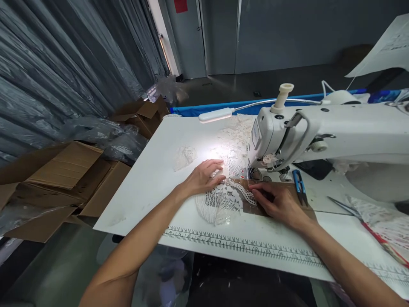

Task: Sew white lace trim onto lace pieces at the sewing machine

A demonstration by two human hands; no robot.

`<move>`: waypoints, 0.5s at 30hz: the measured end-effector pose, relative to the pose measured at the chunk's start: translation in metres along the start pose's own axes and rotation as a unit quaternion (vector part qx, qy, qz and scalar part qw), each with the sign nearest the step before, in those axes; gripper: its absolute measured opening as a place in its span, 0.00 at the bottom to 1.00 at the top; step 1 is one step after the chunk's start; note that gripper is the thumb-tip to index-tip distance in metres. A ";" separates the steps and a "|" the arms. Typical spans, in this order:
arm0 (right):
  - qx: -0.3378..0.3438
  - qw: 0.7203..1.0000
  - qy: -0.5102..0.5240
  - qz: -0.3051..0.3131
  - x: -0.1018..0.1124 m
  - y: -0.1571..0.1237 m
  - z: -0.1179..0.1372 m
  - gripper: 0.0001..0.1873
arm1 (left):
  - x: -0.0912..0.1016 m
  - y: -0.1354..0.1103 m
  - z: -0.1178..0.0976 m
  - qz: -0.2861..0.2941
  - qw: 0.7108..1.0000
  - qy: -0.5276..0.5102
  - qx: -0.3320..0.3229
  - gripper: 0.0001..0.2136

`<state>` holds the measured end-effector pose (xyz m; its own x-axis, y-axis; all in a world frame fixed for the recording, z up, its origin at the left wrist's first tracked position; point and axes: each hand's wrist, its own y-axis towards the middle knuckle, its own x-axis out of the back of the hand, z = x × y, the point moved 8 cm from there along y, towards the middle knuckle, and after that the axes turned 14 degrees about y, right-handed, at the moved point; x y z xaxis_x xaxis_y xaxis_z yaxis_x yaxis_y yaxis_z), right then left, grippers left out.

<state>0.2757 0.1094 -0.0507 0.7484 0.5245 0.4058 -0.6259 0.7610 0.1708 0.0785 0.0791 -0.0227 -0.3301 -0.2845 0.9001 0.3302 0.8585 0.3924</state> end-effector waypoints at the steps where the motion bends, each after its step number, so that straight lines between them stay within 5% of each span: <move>1: 0.000 1.000 0.003 0.001 0.000 0.000 0.000 0.16 | 0.002 0.000 0.002 -0.011 1.000 -0.004 0.009 0.10; 7: -0.002 1.000 0.012 0.003 0.001 0.000 -0.001 0.16 | 0.013 -0.001 0.013 -0.086 0.994 -0.008 0.063 0.07; 15: 0.014 1.000 0.005 0.013 0.001 0.002 0.004 0.14 | 0.010 0.002 0.014 -0.020 0.998 -0.012 0.053 0.11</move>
<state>0.2745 0.1097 -0.0469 0.7343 0.5471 0.4019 -0.6506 0.7363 0.1863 0.0634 0.0839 -0.0156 -0.3617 -0.3102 0.8792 0.2222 0.8872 0.4044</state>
